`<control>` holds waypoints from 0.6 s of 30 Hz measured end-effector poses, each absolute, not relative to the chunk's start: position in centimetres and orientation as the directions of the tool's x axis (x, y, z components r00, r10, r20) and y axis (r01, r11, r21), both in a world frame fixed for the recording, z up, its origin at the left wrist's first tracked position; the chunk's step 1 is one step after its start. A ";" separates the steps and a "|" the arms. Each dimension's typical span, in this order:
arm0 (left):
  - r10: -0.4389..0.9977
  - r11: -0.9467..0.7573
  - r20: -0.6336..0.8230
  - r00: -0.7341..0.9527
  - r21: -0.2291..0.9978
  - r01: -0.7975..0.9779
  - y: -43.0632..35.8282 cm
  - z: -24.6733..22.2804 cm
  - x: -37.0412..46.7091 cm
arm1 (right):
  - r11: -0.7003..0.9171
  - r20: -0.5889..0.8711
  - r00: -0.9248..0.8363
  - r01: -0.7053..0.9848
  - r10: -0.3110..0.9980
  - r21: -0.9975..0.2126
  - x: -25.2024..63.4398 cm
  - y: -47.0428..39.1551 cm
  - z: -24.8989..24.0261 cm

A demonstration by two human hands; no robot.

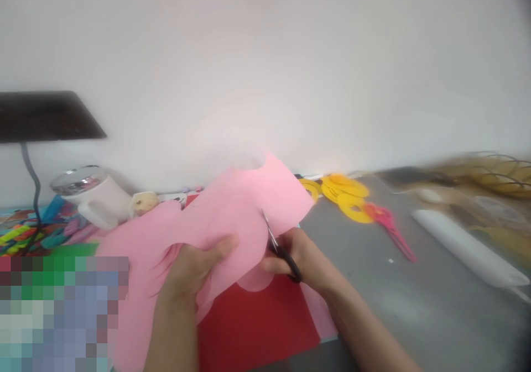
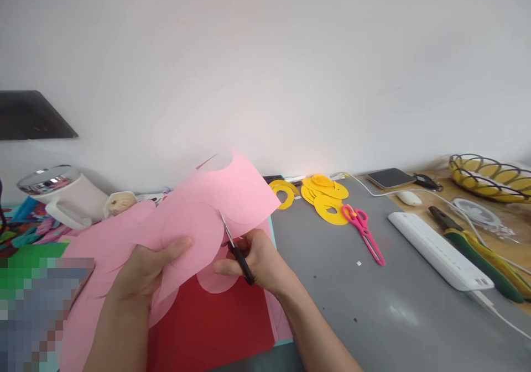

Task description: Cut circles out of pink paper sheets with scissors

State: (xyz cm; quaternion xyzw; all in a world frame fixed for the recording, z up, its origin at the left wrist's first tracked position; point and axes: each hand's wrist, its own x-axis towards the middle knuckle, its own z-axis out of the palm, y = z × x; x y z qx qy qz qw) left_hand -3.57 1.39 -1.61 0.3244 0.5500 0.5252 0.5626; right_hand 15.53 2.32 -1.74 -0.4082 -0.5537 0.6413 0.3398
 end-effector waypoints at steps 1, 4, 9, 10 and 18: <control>0.949 0.234 -0.276 -0.151 0.941 -0.244 1.4 -1.5 -3.5 | -0.160 -0.151 -0.433 0.016 0.889 -0.987 15.5 2.3 -1.7; 0.956 0.207 -0.254 -0.150 0.940 -0.272 1.3 -1.1 -3.5 | -0.151 -0.145 -0.430 0.019 0.891 -0.988 15.5 2.3 -1.6; 0.946 0.237 -0.284 -0.154 0.934 -0.268 1.1 -0.5 -3.3 | -0.152 -0.159 -0.415 0.049 0.896 -0.987 15.6 2.3 -1.6; 0.945 0.243 -0.293 -0.146 0.928 -0.283 1.1 -0.4 -3.3 | -0.157 -0.167 -0.412 0.059 0.896 -0.986 15.6 2.4 -1.6; 0.943 0.166 -0.034 0.332 0.910 -0.380 1.9 -1.8 -4.9 | -0.186 -0.188 -0.246 0.034 0.951 -0.982 15.1 2.3 -1.5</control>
